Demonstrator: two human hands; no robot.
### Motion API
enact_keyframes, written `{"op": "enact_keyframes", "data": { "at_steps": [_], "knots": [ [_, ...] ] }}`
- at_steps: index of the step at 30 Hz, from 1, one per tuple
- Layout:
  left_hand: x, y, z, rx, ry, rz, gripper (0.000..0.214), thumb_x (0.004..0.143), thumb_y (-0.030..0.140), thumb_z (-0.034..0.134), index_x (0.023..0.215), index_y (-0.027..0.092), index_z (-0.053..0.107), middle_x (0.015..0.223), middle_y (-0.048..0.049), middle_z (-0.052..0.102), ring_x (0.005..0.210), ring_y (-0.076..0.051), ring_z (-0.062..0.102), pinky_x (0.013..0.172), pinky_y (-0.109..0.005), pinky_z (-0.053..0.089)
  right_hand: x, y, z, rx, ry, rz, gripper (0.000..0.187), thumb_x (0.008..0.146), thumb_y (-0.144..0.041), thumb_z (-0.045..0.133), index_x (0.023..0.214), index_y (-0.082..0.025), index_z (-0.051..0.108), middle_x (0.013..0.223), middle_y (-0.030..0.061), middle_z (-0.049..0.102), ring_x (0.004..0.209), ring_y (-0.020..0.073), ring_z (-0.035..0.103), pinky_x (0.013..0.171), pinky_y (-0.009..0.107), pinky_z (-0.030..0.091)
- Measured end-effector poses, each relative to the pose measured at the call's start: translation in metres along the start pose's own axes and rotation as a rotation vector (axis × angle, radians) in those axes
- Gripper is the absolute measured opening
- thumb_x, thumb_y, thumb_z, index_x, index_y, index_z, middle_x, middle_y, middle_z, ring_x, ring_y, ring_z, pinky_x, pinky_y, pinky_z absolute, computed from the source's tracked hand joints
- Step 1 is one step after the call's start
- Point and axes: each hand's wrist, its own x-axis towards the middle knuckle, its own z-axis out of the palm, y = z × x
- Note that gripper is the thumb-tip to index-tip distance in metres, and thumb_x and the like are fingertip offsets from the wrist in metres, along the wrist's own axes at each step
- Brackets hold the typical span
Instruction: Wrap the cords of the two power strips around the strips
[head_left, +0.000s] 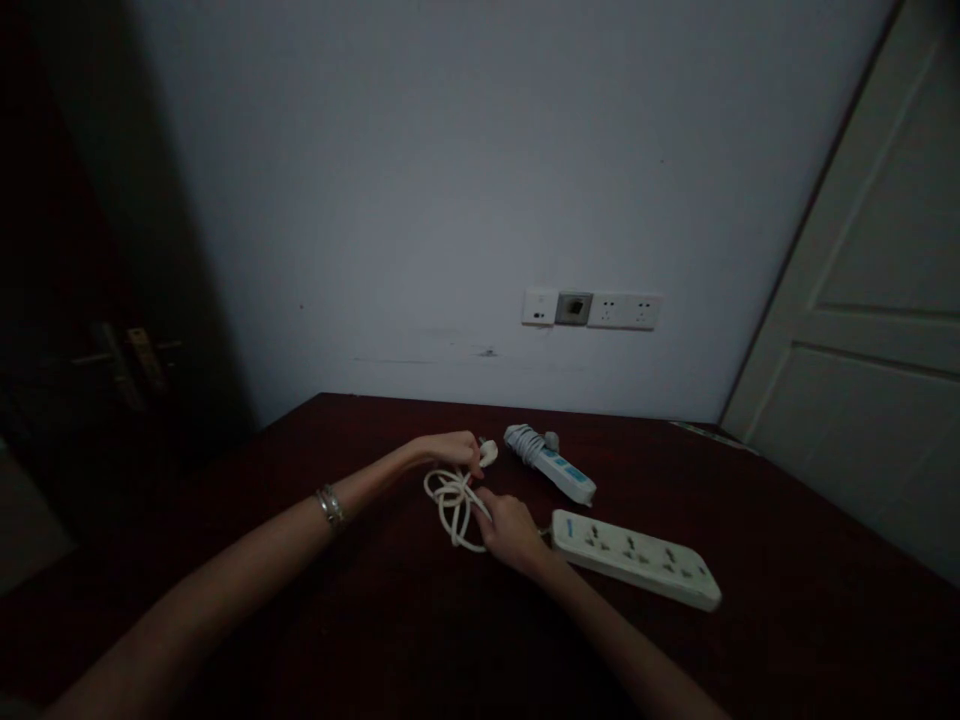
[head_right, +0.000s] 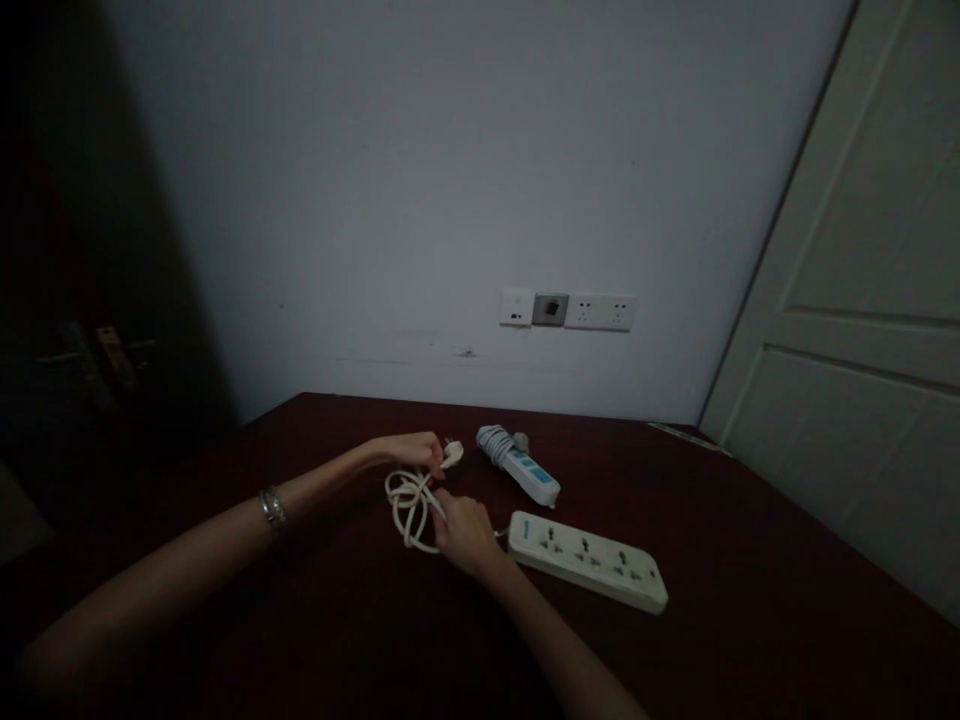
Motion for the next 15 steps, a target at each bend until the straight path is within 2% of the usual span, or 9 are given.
{"op": "enact_keyframes", "data": {
  "at_steps": [2, 5, 9, 11, 15],
  "knots": [
    [0.000, 0.001, 0.001, 0.035, -0.024, -0.028, 0.018, 0.060, 0.027, 0.062, 0.053, 0.012, 0.055, 0.046, 0.0024, 0.047, 0.042, -0.009, 0.039, 0.041, -0.020, 0.028, -0.001, -0.002, 0.000, -0.066, 0.016, -0.025, 0.025, 0.091, -0.026, 0.037, 0.109, -0.019, 0.053, 0.095, 0.0102, 0.067, 0.083, 0.0228, 0.063, 0.068, 0.027, 0.038],
    [0.001, 0.005, 0.006, 0.108, -0.040, -0.047, 0.011, 0.060, 0.019, 0.055, 0.052, 0.012, 0.053, 0.043, 0.0031, 0.043, 0.042, -0.009, 0.036, 0.041, -0.021, 0.028, -0.001, -0.001, -0.002, -0.052, 0.060, 0.003, 0.025, 0.089, -0.022, 0.042, 0.113, -0.017, 0.046, 0.096, 0.0105, 0.066, 0.085, 0.0228, 0.064, 0.069, 0.027, 0.040],
    [0.000, 0.007, 0.011, 0.199, -0.064, 0.004, 0.009, 0.059, 0.012, 0.050, 0.050, 0.012, 0.050, 0.044, 0.0033, 0.040, 0.044, -0.009, 0.035, 0.043, -0.021, 0.027, 0.001, 0.005, -0.006, 0.022, 0.158, 0.032, 0.045, 0.081, -0.016, 0.052, 0.123, -0.015, 0.036, 0.104, 0.0109, 0.062, 0.092, 0.0225, 0.062, 0.075, 0.029, 0.043],
    [-0.003, 0.007, 0.012, 0.220, -0.085, 0.049, 0.008, 0.062, 0.012, 0.048, 0.055, 0.012, 0.052, 0.048, 0.0031, 0.043, 0.047, -0.009, 0.036, 0.044, -0.020, 0.029, 0.002, 0.008, -0.007, 0.056, 0.229, 0.036, 0.050, 0.077, -0.017, 0.056, 0.123, -0.015, 0.036, 0.110, 0.0112, 0.057, 0.096, 0.0223, 0.060, 0.079, 0.031, 0.045],
    [-0.017, 0.008, 0.011, 0.247, -0.102, 0.139, 0.017, 0.073, 0.018, 0.042, 0.061, 0.013, 0.054, 0.056, 0.0022, 0.047, 0.050, -0.009, 0.039, 0.048, -0.020, 0.033, 0.003, 0.007, -0.009, 0.050, 0.313, 0.077, 0.048, 0.073, -0.019, 0.061, 0.118, -0.015, 0.045, 0.118, 0.0133, 0.046, 0.100, 0.0235, 0.055, 0.080, 0.033, 0.047]
  ]
}}
